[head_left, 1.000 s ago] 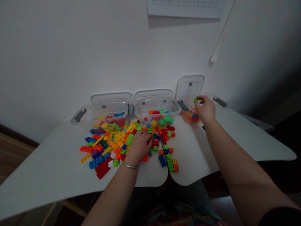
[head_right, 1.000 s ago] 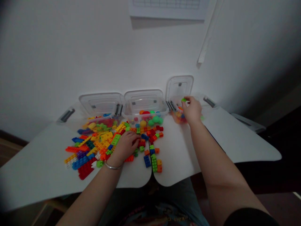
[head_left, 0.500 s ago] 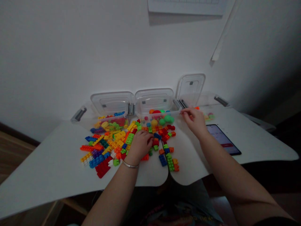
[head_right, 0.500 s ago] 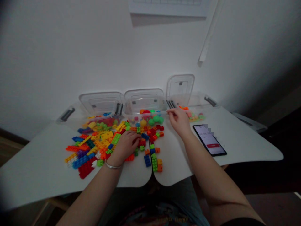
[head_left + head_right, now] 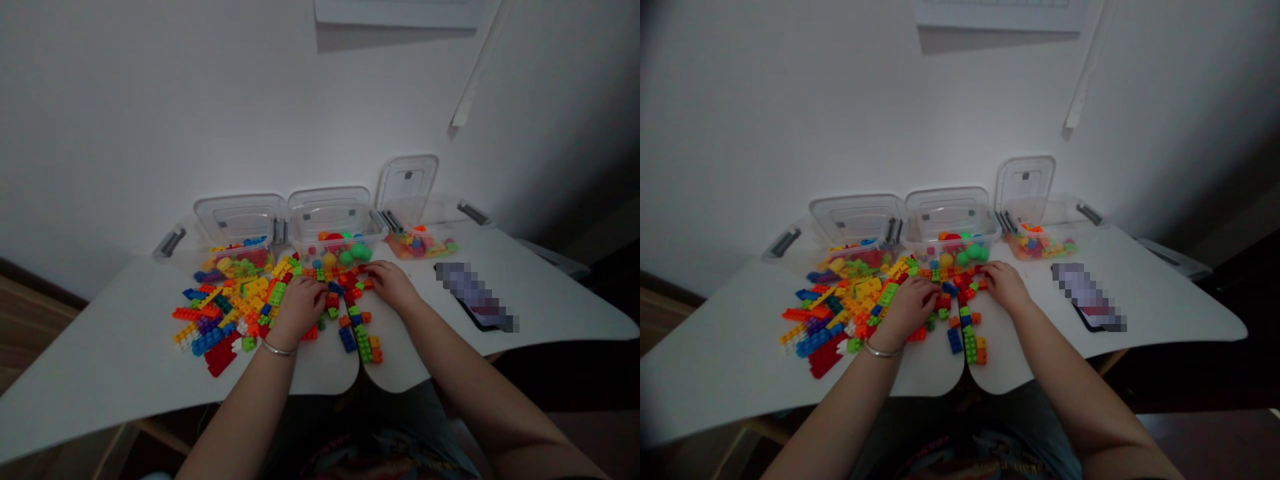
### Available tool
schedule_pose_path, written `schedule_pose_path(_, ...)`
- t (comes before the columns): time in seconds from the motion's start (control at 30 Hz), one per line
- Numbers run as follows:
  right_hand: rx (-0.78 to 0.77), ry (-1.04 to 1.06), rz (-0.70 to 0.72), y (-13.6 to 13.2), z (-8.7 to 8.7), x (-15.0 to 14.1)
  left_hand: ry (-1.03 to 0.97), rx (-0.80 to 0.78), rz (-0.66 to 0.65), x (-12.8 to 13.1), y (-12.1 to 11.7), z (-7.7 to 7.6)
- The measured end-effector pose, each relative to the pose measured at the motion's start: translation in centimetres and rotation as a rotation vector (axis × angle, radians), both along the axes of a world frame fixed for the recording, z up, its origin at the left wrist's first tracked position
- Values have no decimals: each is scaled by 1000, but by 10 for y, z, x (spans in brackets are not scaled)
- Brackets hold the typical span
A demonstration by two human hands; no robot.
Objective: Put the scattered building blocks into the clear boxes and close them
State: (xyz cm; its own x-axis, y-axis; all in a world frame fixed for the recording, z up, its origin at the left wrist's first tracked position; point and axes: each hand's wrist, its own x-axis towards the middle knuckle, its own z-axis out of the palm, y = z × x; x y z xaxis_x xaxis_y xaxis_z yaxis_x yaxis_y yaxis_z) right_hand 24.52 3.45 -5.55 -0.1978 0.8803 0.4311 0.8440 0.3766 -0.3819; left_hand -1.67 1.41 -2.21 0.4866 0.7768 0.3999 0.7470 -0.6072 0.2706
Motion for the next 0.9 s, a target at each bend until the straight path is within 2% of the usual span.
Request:
schedule_pose_path(0.33,4,86,-112,-2,-3,6,11,-21,5,0,0,1)
schedule_pose_path(0.5,14,7,-195,-1,-8,7,-6,-15,4,0,0,1)
schedule_pose_path(0.6,18,24,-178,-2,-6,7,-1,-14,0,0,1,0)
schedule_pose_path(0.73,144,218,-158,-7,15,7,1,-11,-3,0,1,0)
schedule_pose_path(0.9,512,329,-183,-10,61,17,-13,-5,-8,-1,1,-1)
